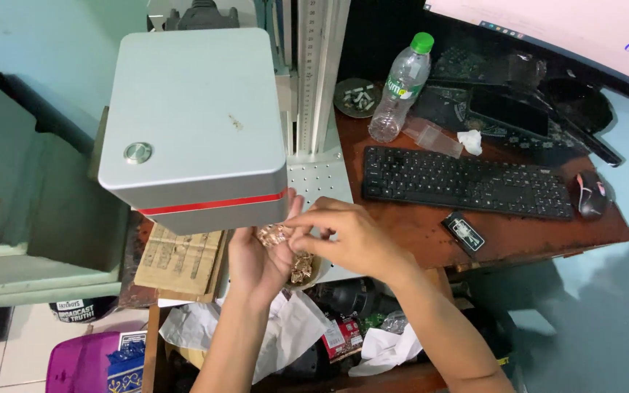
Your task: A person is seen sorting through a pile of small jewelry charms, picking them up individually and placing them into a small metal bowl on a workbench next to a laser engraving machine.
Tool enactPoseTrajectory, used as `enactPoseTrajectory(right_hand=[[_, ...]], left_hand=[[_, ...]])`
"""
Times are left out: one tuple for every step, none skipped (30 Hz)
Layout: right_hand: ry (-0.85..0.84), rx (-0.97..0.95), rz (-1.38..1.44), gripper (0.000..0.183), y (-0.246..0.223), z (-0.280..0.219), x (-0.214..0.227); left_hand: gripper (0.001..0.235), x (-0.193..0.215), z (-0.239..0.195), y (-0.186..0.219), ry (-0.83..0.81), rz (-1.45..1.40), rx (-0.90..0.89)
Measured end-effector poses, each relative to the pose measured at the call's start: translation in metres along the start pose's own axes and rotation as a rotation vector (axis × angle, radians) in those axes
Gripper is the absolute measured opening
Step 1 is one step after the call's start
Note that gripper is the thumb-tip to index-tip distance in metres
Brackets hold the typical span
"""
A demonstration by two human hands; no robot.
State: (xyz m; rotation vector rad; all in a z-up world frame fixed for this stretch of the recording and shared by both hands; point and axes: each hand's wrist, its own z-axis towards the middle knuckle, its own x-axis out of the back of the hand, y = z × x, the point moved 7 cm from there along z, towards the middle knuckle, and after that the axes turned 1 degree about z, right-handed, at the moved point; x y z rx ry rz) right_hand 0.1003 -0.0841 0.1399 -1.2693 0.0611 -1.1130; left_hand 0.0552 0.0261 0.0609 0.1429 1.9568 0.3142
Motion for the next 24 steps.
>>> enactPoseTrajectory(right_hand=[[0.002, 0.001, -0.001, 0.023, 0.003, 0.001, -0.002], [0.002, 0.022, -0.081, 0.026, 0.005, 0.001, -0.004], [0.003, 0.039, -0.16, 0.03, 0.007, 0.001, -0.007], [0.006, 0.036, -0.16, 0.03, 0.009, 0.001, -0.008], [0.008, 0.043, -0.159, 0.026, 0.01, 0.002, -0.009], [0.01, 0.049, -0.158, 0.022, 0.011, 0.002, -0.01], [0.006, 0.051, -0.157, 0.022, 0.012, 0.002, -0.011], [0.002, 0.051, -0.141, 0.02, 0.013, 0.002, -0.012], [0.0, 0.053, -0.126, 0.018, 0.013, 0.003, -0.012], [-0.001, 0.057, -0.126, 0.018, 0.012, 0.004, -0.013], [0.009, 0.046, -0.108, 0.015, 0.011, 0.005, -0.013], [0.019, 0.035, -0.089, 0.012, 0.011, 0.005, -0.012], [0.019, 0.036, -0.09, 0.012, 0.006, 0.006, -0.011], [0.056, 0.033, -0.056, 0.014, 0.001, 0.007, -0.007], [0.094, 0.032, -0.023, 0.017, -0.005, 0.008, -0.003], [0.093, 0.034, -0.024, 0.017, 0.001, 0.008, -0.004], [0.155, 0.008, 0.01, 0.016, 0.008, 0.007, -0.001], [0.218, -0.017, 0.043, 0.016, 0.015, 0.006, 0.002], [0.216, -0.015, 0.043, 0.016, 0.019, 0.005, -0.001], [0.285, -0.042, -0.008, 0.014, 0.024, 0.003, 0.002], [0.355, -0.069, -0.061, 0.012, 0.029, -0.001, 0.005], [0.357, -0.068, -0.062, 0.012, 0.029, 0.001, 0.0], [0.398, -0.072, -0.086, 0.01, 0.03, 0.0, 0.002], [0.44, -0.075, -0.11, 0.009, 0.031, -0.001, 0.004]], left_hand=[[0.043, 0.009, 0.005, -0.004, -0.002, 0.002, 0.001], [0.052, 0.007, 0.01, -0.009, -0.143, -0.032, 0.03], [0.063, 0.007, 0.013, -0.015, -0.281, -0.065, 0.064], [0.063, 0.011, 0.015, -0.017, -0.28, -0.062, 0.068], [0.061, 0.014, 0.018, -0.017, -0.284, -0.085, 0.046], [0.059, 0.017, 0.02, -0.016, -0.287, -0.107, 0.024], [0.059, 0.016, 0.018, -0.016, -0.286, -0.11, 0.02], [0.061, 0.016, 0.016, -0.016, -0.275, -0.107, 0.025], [0.062, 0.015, 0.016, -0.016, -0.266, -0.101, 0.029], [0.062, 0.017, 0.017, -0.015, -0.268, -0.101, 0.026], [0.064, 0.02, 0.019, -0.016, -0.273, -0.117, 0.019], [0.067, 0.022, 0.021, -0.016, -0.278, -0.133, 0.012], [0.067, 0.023, 0.023, -0.015, -0.279, -0.134, 0.012], [0.066, 0.029, 0.027, -0.015, -0.207, -0.095, 0.021], [0.065, 0.034, 0.031, -0.014, -0.136, -0.056, 0.029], [0.065, 0.037, 0.034, -0.015, -0.138, -0.057, 0.027], [0.058, 0.046, 0.036, -0.015, -0.077, 0.043, -0.013], [0.052, 0.054, 0.039, -0.014, -0.016, 0.143, -0.054], [0.052, 0.055, 0.038, -0.015, -0.017, 0.142, -0.056], [0.04, 0.057, 0.038, -0.016, 0.015, 0.193, -0.065], [0.041, 0.059, 0.038, -0.017, 0.044, 0.244, -0.072], [0.041, 0.058, 0.034, -0.015, 0.042, 0.244, -0.072], [0.043, 0.06, 0.032, -0.013, 0.112, 0.332, -0.117], [0.047, 0.06, 0.029, -0.012, 0.18, 0.421, -0.164]])
